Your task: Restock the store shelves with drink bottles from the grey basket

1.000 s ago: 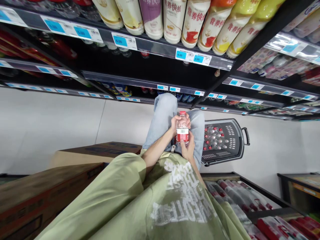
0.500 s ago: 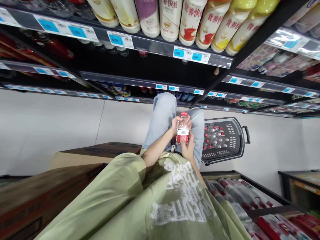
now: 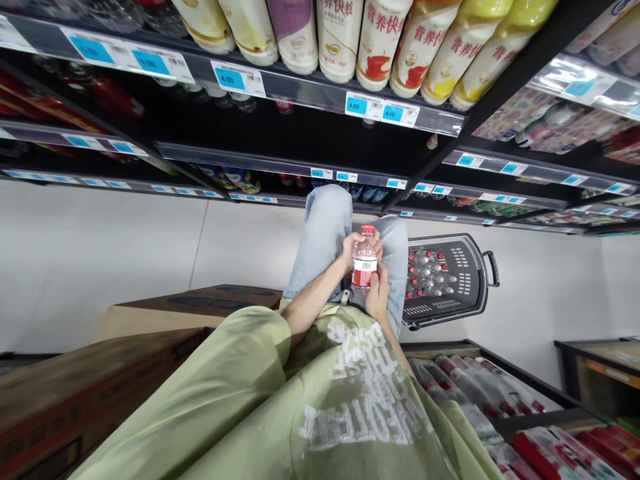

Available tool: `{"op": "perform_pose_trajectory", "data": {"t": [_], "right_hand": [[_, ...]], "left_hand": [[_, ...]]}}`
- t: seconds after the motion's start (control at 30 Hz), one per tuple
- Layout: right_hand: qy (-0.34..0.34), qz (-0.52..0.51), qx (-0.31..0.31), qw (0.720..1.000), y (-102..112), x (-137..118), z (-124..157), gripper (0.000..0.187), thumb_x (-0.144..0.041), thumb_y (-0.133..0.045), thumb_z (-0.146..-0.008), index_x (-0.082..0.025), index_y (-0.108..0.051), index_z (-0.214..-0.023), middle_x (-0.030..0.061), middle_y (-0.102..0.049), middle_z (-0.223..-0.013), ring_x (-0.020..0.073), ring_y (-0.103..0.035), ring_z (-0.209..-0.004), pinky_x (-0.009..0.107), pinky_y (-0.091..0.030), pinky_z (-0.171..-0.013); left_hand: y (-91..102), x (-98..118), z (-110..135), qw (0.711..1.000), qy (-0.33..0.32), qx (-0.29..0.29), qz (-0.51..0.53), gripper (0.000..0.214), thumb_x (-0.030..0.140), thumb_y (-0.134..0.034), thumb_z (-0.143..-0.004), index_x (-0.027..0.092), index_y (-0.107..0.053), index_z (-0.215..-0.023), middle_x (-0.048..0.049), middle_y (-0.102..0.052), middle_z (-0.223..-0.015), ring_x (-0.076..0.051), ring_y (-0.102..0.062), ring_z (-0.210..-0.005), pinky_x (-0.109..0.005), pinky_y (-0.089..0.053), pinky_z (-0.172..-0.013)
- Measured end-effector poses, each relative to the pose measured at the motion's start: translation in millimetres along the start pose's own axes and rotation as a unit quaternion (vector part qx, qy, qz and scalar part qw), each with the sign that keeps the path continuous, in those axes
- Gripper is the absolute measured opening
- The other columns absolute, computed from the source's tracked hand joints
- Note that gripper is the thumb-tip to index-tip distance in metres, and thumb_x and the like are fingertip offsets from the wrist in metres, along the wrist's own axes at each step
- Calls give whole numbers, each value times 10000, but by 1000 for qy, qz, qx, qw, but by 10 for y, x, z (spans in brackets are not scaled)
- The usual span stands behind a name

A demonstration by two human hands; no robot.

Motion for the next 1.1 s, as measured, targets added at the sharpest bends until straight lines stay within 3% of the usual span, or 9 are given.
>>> {"op": "perform_pose_trajectory", "data": {"t": [0.13, 0.3, 0.57, 0.8, 1.1], "right_hand": [[3, -9, 9, 1000, -1, -12, -8, 587, -571, -382, -1076, -157, -667, -1379, 191, -764, -1361, 329, -741, -1224, 453, -603, -1007], [14, -13, 5, 1000, 0, -10, -3, 574, -555, -388, -1080, -144, -650, -1385, 190, -780, -1295, 320, -752, -1165, 437, -609, -963], [12, -24, -1, 1000, -3, 20, -1, 635, -653, -527, -1029, -170, -612, -1432, 186, -788, -1325, 333, -777, -1169, 464, -617, -999], [0, -2, -5, 1000, 6, -13, 8, 706, -658, -662, -967, -142, -608, -1445, 172, -794, -1255, 321, -774, -1102, 400, -620, -927], [1, -7, -9, 1000, 4, -12, -7, 666, -669, -477, -1054, -154, -594, -1460, 190, -777, -1334, 335, -769, -1173, 443, -613, -962]], "left_hand": [[-15, 0, 21, 1000, 3, 12, -10, 418, 337, -574, -587, 260, -573, -997, -4, -494, -575, -295, -590, -620, -481, -526, -771], [-38, -4, 27, 1000, 3, 12, -18, 432, 340, -580, -566, 272, -564, -993, -11, -513, -570, -313, -619, -645, -469, -528, -770], [-58, -8, 6, 1000, 0, -3, 8, 462, 335, -606, -550, 269, -559, -1005, -12, -507, -602, -333, -668, -694, -431, -529, -689], [-19, -13, 4, 999, 4, 10, 31, 465, 313, -579, -545, 240, -559, -1003, -10, -530, -617, -304, -665, -633, -402, -546, -648], [-12, -11, -5, 999, 14, 11, 41, 491, 298, -564, -526, 240, -543, -1013, -9, -556, -632, -301, -675, -615, -396, -560, -645]]}}
Point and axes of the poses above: each hand's wrist, its own z-axis away from the middle knuckle, its own y-axis out of the back of the hand, x = y × z, the point moved 4 cm from there along -z, towards the middle knuckle
